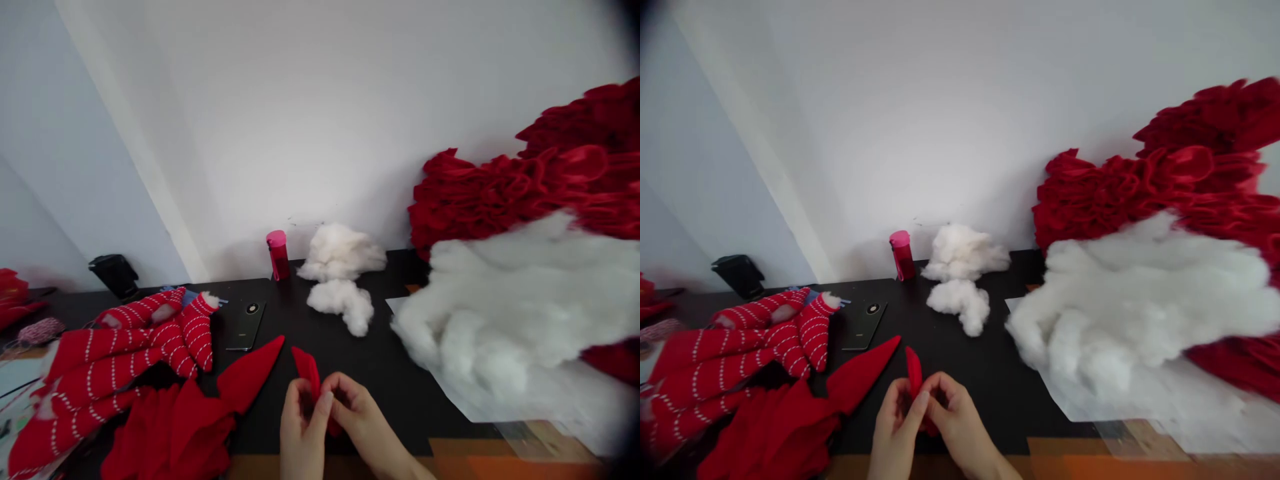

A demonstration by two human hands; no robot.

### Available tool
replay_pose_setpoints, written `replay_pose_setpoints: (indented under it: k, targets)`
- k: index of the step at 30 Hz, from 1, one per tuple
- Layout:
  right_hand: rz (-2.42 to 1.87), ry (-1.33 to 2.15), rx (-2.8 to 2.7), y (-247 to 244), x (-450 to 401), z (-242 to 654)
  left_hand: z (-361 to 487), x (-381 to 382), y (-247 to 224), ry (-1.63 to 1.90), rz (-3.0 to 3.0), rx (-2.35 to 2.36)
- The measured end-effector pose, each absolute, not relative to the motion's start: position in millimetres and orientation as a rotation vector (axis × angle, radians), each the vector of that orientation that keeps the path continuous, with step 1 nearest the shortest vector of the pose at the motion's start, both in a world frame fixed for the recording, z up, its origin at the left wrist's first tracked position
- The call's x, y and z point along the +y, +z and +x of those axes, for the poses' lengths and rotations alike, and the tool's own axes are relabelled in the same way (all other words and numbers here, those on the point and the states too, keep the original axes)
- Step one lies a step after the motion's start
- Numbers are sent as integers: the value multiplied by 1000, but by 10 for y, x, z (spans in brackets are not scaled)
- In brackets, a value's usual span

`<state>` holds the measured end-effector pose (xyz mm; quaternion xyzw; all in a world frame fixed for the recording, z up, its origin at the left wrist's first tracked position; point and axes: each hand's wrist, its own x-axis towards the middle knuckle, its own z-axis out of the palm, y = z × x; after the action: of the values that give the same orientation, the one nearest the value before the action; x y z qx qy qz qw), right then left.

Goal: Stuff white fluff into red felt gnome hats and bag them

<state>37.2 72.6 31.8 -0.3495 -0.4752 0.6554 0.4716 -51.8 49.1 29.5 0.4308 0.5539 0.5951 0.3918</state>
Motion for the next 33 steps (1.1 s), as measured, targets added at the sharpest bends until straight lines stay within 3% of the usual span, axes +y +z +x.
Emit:
replay_pose_setpoints:
  k: [3, 7, 12, 14, 18, 27, 33]
  targets:
    - [-978, 1453, -1261, 237, 764, 472, -573, 580, 232, 1484, 1086, 1412]
    - [-1251, 860, -1527, 203, 1070, 781, -786, 649, 211, 1576, 1201, 1623]
    - [-1276, 584, -1674, 229, 1694, 1032, -815, 725, 508, 910, 1682, 1334]
    - [-1281, 578, -1707, 202, 1896, 1077, -781, 827, 685, 786, 1768, 1290]
    - [-1247, 633, -1718, 156, 2078, 1179, -638, 1263, 835, 868, 2042, 1377]
    - [-1140, 909, -1400, 307, 1948, 1427, 88, 2202, 322, 714, 2131, 1412]
    - [-969, 1015, -1068, 528, 1754, 1730, 95, 2096, 468, 738, 2073, 1585]
